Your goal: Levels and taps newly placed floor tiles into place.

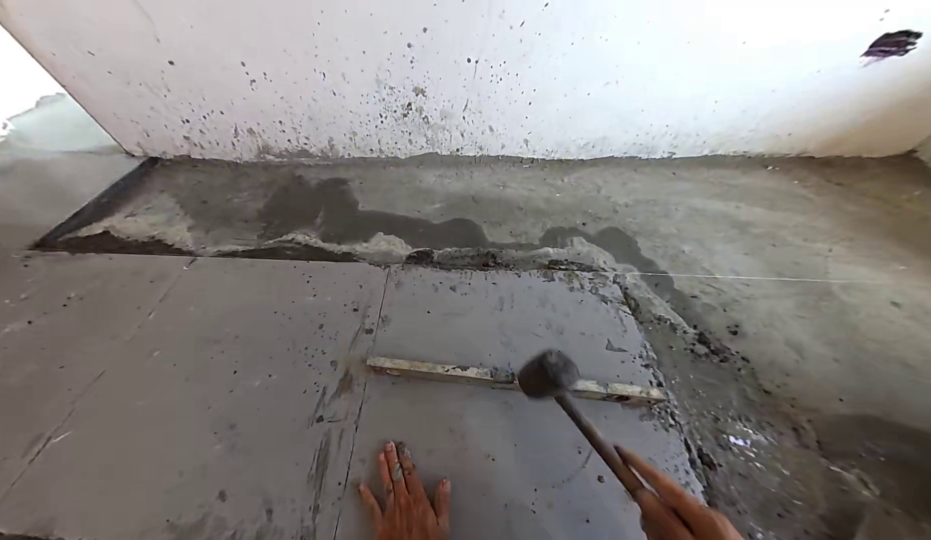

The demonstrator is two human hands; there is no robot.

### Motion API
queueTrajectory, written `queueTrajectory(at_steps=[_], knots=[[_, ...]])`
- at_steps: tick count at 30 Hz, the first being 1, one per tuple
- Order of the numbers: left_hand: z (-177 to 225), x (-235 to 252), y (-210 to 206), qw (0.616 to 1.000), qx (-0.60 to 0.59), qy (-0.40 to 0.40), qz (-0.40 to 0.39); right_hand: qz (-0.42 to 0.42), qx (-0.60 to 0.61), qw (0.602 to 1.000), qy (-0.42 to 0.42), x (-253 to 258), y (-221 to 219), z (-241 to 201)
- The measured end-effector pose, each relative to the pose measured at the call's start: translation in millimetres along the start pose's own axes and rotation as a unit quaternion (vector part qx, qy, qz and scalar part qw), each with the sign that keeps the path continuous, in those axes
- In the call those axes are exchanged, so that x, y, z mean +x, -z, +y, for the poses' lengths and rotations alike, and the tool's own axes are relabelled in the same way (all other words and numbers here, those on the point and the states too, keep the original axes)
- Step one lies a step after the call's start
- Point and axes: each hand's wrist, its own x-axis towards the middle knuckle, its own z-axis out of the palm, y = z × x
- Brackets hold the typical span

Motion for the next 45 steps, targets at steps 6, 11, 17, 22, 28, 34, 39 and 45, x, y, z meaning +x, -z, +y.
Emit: queueTrajectory(at_steps=[6,11,17,22,28,34,39,45], knots=[[14,83,4,1.0,-0.027,0.012,-0.005,-0.003,-0.059,0.996,0.061,171,-17,-82],[6,90,0,0.999,-0.008,0.011,-0.032,0.022,-0.113,0.991,0.072,242,-74,-122],[6,93,2,0.999,-0.003,0.014,-0.033,-0.094,-0.166,0.981,-0.029,288,-116,-118],[6,93,3,0.999,0.001,0.013,-0.029,-0.036,-0.147,0.988,0.011,284,-118,-127],[5,89,1,1.0,-0.007,0.006,-0.02,-0.066,-0.127,0.989,-0.029,300,-122,-135],[5,86,4,0.999,-0.014,0.008,-0.037,-0.09,-0.143,0.985,-0.038,298,-128,-127],[3,87,-2,1.0,-0.016,0.002,-0.008,-0.036,-0.085,0.996,0.014,259,-81,-113],[3,88,-5,1.0,-0.018,0.001,0.007,-0.007,-0.121,0.988,0.093,81,-5,-27]])
